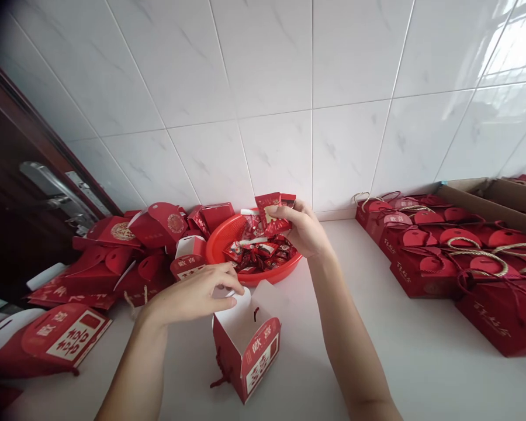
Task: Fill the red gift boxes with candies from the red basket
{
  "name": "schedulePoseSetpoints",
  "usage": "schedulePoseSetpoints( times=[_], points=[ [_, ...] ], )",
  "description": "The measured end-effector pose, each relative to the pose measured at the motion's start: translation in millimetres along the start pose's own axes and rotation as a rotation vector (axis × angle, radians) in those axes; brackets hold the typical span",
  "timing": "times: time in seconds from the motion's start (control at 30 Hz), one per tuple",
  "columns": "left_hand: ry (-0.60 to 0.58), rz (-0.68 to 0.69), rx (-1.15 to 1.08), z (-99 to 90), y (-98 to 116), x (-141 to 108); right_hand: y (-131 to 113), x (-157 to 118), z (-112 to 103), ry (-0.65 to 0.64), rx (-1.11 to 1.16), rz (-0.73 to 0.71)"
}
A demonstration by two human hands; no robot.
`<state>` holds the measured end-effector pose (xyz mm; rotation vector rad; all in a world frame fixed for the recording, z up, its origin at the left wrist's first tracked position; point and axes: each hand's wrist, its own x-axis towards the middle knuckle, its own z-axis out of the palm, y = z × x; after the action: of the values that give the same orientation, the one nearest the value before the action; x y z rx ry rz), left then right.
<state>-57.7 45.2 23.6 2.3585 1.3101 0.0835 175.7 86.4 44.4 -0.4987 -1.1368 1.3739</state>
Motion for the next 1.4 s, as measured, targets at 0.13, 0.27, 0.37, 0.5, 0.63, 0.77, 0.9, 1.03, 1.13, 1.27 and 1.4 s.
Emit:
schedulePoseSetpoints(
  times=[0.13, 0.27, 0.37, 0.5, 0.63, 0.77, 0.9, 1.03, 1.13, 1.27, 1.4],
  points=[
    [-0.041, 0.034, -0.08, -3.7, -2, -6, -7, -12, 8, -0.208, -0.095, 0.038],
    [-0.004, 0.135, -0.149, -6.3, 4, -7, -12, -23, 14, -0.351, -0.157, 0.042],
    [0.102, 0.118, -0.209, -4.9, 11, -3, -12, -27, 17, -0.418, -0.173, 0.061],
    [0.107, 0.073, -0.291, -1.1, 14, 6, -6, -26, 18, -0.478, -0.199, 0.047],
    [0.002, 0.086, -0.292, -0.3, 8, 10, -3, -22, 15, -0.575, -0.3, 0.095],
    [-0.037, 0.186, -0.232, 0.3, -2, 12, -5, -21, 13, -0.756, -0.406, 0.159],
    [-0.049, 0.24, -0.26, 0.7, -5, 13, -4, -21, 14, -0.881, -0.525, 0.2],
    [-0.046, 0.241, -0.243, 1.0, -6, 12, -2, -21, 16, -0.822, -0.606, 0.178],
    [-0.004, 0.261, -0.235, 2.5, -6, 11, -3, -21, 16, -0.805, -0.631, 0.141],
    [0.032, 0.273, -0.236, 3.4, -4, 9, -3, -22, 16, -0.781, -0.693, 0.107],
    [0.016, 0.22, -0.253, 0.0, 1, 6, 0, -23, 15, -0.762, -0.806, 0.115]
  ],
)
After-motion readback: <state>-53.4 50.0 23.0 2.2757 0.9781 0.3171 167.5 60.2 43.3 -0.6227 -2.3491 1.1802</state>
